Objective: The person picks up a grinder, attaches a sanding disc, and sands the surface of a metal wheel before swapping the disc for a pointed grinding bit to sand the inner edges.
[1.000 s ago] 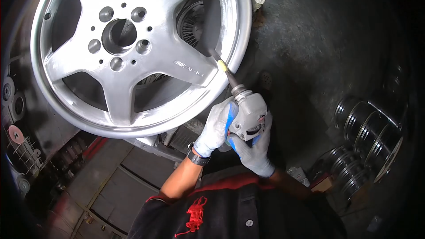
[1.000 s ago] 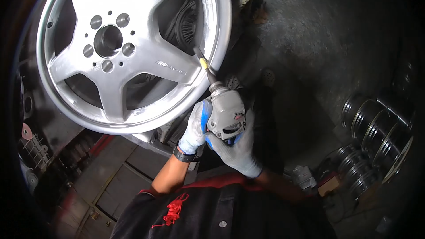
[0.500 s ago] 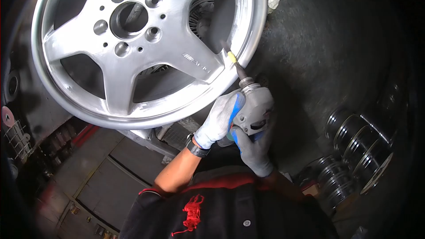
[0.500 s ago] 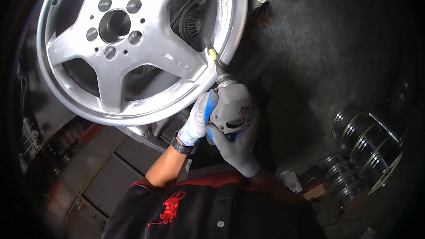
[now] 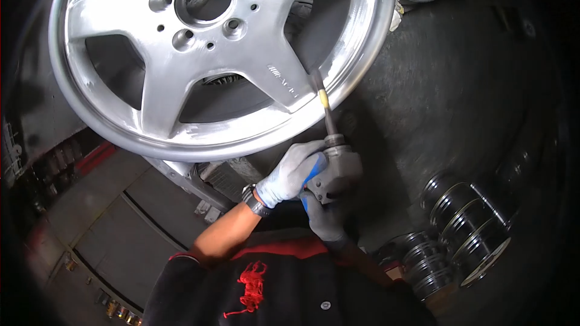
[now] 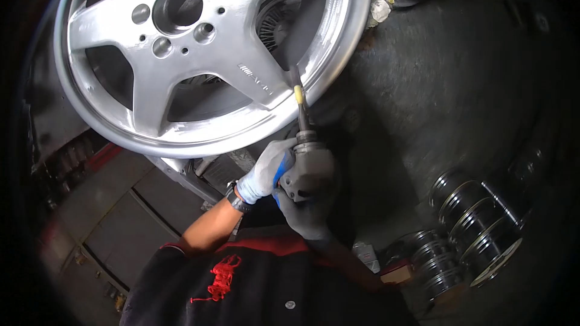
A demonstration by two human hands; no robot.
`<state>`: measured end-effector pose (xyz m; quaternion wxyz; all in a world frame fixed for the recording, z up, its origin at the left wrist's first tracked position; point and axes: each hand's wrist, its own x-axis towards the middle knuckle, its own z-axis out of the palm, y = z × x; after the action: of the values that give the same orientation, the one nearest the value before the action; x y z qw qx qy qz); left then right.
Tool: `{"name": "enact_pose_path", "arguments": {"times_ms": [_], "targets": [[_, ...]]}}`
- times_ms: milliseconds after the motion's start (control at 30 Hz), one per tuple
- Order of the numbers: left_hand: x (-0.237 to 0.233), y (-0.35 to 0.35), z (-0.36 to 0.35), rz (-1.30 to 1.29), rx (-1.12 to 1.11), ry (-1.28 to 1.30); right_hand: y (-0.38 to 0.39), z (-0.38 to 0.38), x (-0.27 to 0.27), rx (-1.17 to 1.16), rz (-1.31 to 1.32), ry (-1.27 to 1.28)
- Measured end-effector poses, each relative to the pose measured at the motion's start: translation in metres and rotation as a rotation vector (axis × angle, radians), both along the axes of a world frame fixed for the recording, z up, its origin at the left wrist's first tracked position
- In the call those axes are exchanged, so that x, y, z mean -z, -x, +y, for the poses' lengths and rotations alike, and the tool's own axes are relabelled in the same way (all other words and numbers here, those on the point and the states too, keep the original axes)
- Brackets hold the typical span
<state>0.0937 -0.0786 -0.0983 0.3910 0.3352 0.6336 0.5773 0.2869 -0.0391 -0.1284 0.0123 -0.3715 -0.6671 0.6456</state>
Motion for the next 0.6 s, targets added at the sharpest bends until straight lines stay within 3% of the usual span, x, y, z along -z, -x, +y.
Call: {"name": "enact_pose_path", "arguments": {"times_ms": [33, 67, 133, 200, 267, 333, 467, 533, 600], "targets": [[0.002, 0.003, 0.002, 0.001, -0.015, -0.005, 0.002, 0.009, 0.004, -0.181, 0.014, -0.139], [0.003, 0.007, 0.005, -0.083, 0.006, 0.028, 0.008, 0.014, 0.006, -0.195, 0.017, -0.145], [0.005, 0.011, 0.007, -0.254, 0.056, 0.096, 0.018, 0.018, 0.006, 0.005, 0.076, -0.219], [0.008, 0.007, 0.006, -0.201, 0.026, 0.05, 0.022, 0.019, 0.001, -0.011, 0.08, -0.267], [0.018, 0.002, 0.008, -0.362, 0.011, 0.022, 0.022, 0.019, -0.002, -0.026, 0.081, -0.318], [0.026, -0.005, 0.002, -0.222, -0.004, -0.044, 0.013, 0.016, -0.007, -0.236, 0.014, -0.611], [0.022, -0.02, -0.006, -0.255, 0.002, 0.017, -0.009, 0.005, 0.001, -0.227, 0.019, -0.526], [0.018, -0.025, -0.005, -0.523, -0.09, 0.067, -0.007, 0.008, 0.0, 0.121, 0.149, -0.085], [0.021, -0.029, 0.0, -0.664, -0.149, 0.014, 0.006, 0.02, -0.016, 0.038, 0.129, -0.113]]}}
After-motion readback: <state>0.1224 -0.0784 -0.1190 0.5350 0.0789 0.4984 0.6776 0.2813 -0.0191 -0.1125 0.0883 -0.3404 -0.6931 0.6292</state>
